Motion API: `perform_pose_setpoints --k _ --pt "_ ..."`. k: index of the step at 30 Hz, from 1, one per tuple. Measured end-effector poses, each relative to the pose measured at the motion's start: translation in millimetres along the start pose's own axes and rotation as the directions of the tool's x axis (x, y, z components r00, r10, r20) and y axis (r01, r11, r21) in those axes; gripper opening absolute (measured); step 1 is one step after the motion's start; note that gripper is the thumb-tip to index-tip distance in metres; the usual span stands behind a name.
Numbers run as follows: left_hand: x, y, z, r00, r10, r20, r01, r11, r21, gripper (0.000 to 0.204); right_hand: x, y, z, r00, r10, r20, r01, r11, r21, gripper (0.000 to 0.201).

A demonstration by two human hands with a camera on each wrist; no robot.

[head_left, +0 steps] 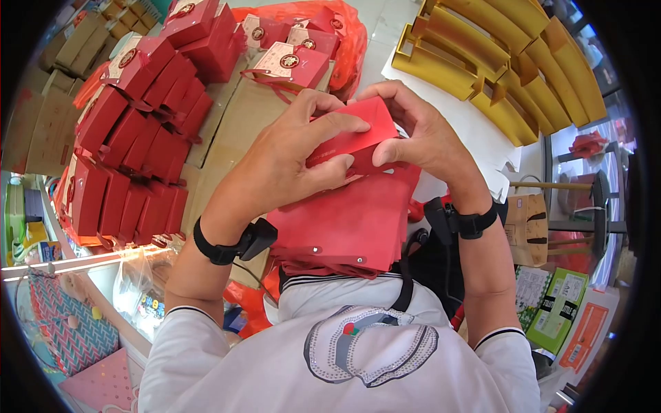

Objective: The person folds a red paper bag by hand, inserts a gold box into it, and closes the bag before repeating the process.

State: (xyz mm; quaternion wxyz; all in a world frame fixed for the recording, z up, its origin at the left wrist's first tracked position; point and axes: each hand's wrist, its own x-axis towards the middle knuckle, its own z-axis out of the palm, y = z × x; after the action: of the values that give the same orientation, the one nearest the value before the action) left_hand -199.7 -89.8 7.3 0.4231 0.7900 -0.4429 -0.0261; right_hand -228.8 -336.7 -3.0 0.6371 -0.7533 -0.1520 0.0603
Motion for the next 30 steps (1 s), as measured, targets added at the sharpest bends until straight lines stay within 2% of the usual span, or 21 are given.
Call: perform_pose_setpoints --k 10,16,22,25,28,30 --pt "0.7 -2.8 7.1 0.998 0.022 -0.059 -0.024 0.999 -0.028 0.034 -2.7 6.7 4.1 1.000 -0.003 -0.025 0.004 1.000 0.028 0.072" --pt "0.5 -1.7 6.7 0.999 -0.003 -0.035 0.001 0.999 -0.045 0.030 -4.3 9.0 4.3 0.999 -0.013 -0.030 0.014 1.000 0.011 0.072" --pt "2.3 9.1 3.6 0.998 -0.057 0.013 0.057 0.998 0.034 0.029 -2.9 7.8 1.8 1.000 -0.014 -0.027 0.014 1.000 -0.010 0.071" --pt "0.8 6.8 5.4 0.995 0.075 -0.061 -0.061 0.978 0.200 0.035 -3.5 6.3 2.9 0.998 -0.044 -0.052 0.046 0.999 0.030 0.069" --pt "0.0 5.2 7.8 0.981 0.024 -0.193 0.007 0.988 0.156 0.040 -2.3 0.5 2.7 0.996 -0.055 -0.069 0.058 0.997 0.043 0.067" --pt "1.4 3.6 4.7 0.982 0.079 -0.170 -0.046 0.980 0.191 0.046 -2.8 -1.9 1.6 0.997 -0.041 -0.071 0.045 0.998 0.052 0.066"
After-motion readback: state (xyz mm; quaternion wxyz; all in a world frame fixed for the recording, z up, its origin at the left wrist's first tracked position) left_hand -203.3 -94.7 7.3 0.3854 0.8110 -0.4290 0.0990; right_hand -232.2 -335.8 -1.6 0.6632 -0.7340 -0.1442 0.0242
